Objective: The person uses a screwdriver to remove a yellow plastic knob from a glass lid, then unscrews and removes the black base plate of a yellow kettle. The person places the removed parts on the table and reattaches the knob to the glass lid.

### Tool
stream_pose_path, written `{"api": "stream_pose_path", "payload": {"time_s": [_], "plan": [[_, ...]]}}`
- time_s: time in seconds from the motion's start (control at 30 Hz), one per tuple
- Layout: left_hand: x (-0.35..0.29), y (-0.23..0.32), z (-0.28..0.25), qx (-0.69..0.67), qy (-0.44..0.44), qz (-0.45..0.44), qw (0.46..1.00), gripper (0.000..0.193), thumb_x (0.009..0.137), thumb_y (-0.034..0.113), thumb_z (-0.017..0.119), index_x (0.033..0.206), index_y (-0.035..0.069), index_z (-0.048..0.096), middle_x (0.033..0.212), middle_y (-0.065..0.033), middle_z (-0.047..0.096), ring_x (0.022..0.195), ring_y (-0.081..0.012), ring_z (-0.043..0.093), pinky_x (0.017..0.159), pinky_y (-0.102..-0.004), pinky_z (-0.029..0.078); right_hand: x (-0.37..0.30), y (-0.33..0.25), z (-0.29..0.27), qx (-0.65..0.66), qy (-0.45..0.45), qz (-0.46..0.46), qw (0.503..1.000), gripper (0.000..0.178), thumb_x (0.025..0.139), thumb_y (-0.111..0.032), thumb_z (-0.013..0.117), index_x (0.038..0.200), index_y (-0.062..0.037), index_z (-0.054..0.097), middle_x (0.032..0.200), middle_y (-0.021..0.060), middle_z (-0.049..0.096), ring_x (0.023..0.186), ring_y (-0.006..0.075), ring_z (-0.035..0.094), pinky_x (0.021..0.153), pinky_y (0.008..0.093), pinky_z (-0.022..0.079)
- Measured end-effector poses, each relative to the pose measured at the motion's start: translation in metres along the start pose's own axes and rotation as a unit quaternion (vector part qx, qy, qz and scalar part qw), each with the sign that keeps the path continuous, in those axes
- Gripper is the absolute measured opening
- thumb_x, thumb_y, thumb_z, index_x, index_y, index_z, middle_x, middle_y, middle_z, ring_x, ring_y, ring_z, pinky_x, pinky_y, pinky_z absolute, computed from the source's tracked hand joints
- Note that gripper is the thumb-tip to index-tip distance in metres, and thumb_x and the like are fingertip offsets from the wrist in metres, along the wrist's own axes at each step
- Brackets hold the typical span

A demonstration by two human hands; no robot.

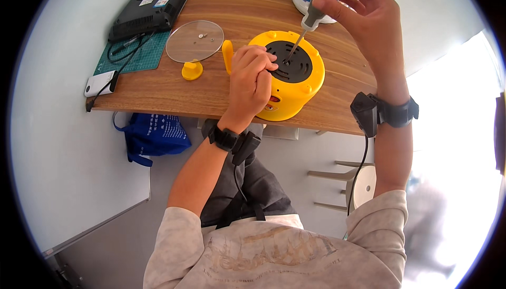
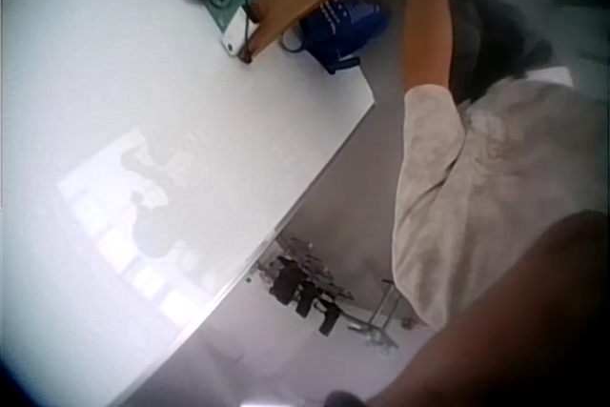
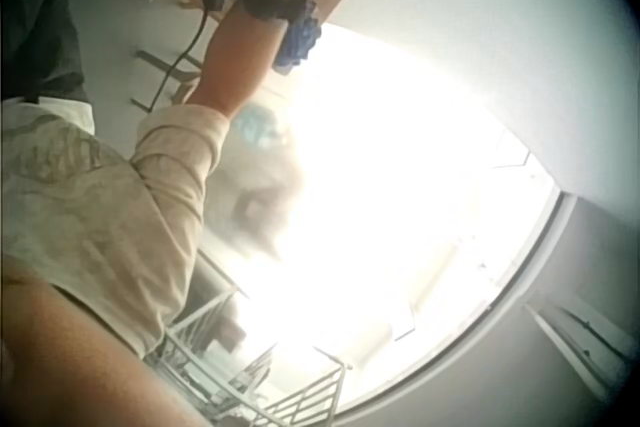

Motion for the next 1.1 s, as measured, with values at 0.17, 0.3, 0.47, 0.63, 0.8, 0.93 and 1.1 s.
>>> {"api": "stream_pose_path", "payload": {"time_s": [0.17, 0.3, 0.47, 0.63, 0.8, 0.93, 1.1], "plan": [[-0.001, -0.001, 0.0, 0.004, -0.001, 0.001, 1.0, 0.02, 0.085, 0.003, 0.045, 0.079, 0.001, 0.064, 0.093, -0.012, 0.069, 0.102, -0.029, 0.06, 0.093, -0.0401, 0.047, -0.01, 0.014, -0.004, 0.092, 0.051, 0.194, 0.975, 0.026, 0.088, 0.001, 0.073, 0.107, -0.0002, 0.055, 0.095, 0.0085, 0.066, 0.087, 0.015, 0.067, 0.078, 0.0275, 0.058], [-0.001, -0.002, -0.001, 0.006, -0.002, 0.001, 1.0, 0.02, 0.085, 0.003, 0.045, 0.079, 0.001, 0.064, 0.094, -0.012, 0.069, 0.102, -0.0291, 0.06, 0.093, -0.0402, 0.047, -0.008, 0.002, -0.002, 0.128, 0.06, 0.214, 0.966, 0.028, 0.088, 0.0, 0.073, 0.11, 0.0008, 0.055, 0.099, 0.0081, 0.065, 0.089, 0.0154, 0.067, 0.08, 0.0289, 0.059], [-0.001, -0.002, 0.0, 0.004, -0.003, -0.001, 1.0, 0.02, 0.086, 0.004, 0.045, 0.08, 0.001, 0.065, 0.094, -0.0116, 0.069, 0.103, -0.0288, 0.06, 0.093, -0.0401, 0.047, -0.02, 0.003, 0.015, 0.059, -0.017, 0.223, 0.973, 0.046, 0.089, -0.003, 0.073, 0.128, -0.0026, 0.047, 0.103, 0.0104, 0.065, 0.092, 0.0165, 0.067, 0.086, 0.0306, 0.059], [-0.002, -0.002, 0.001, 0.007, -0.002, -0.005, 1.0, 0.021, 0.086, 0.004, 0.045, 0.08, 0.002, 0.065, 0.094, -0.0112, 0.07, 0.103, -0.0282, 0.06, 0.094, -0.0406, 0.047, -0.025, 0.013, 0.014, -0.019, -0.019, 0.236, 0.971, 0.056, 0.091, -0.004, 0.071, 0.137, -0.0056, 0.039, 0.106, 0.018, 0.065, 0.098, 0.0228, 0.069, 0.088, 0.0346, 0.059], [-0.002, -0.003, -0.001, 0.008, 0.002, 0.002, 1.0, 0.021, 0.086, 0.004, 0.045, 0.08, 0.002, 0.065, 0.095, -0.0112, 0.07, 0.103, -0.0282, 0.06, 0.094, -0.0408, 0.047, -0.024, 0.011, 0.014, -0.052, -0.005, 0.214, 0.976, 0.056, 0.093, -0.002, 0.067, 0.139, -0.0055, 0.037, 0.108, 0.0231, 0.065, 0.1, 0.0287, 0.07, 0.088, 0.0381, 0.059], [-0.001, -0.001, -0.001, 0.003, 0.001, 0.003, 1.0, 0.02, 0.085, 0.004, 0.045, 0.08, 0.002, 0.065, 0.094, -0.0114, 0.07, 0.103, -0.0288, 0.06, 0.094, -0.0409, 0.047, -0.027, 0.02, 0.01, -0.051, 0.003, 0.239, 0.97, 0.057, 0.093, -0.002, 0.067, 0.14, -0.0057, 0.036, 0.108, 0.0231, 0.065, 0.099, 0.0286, 0.07, 0.087, 0.0387, 0.059], [-0.001, -0.002, 0.0, 0.005, -0.002, -0.002, 1.0, 0.02, 0.085, 0.004, 0.045, 0.08, 0.002, 0.065, 0.094, -0.0113, 0.069, 0.103, -0.0289, 0.06, 0.094, -0.0409, 0.047, -0.027, 0.01, 0.011, -0.068, 0.0, 0.232, 0.97, 0.056, 0.091, -0.003, 0.069, 0.139, -0.0045, 0.039, 0.109, 0.0222, 0.065, 0.099, 0.0281, 0.07, 0.086, 0.038, 0.059]]}}
Point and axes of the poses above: each hand's wrist, its own x-axis towards the middle knuckle, its own z-axis out of the palm, y = z × x, the point moved 10 cm from there along x, towards the middle knuckle
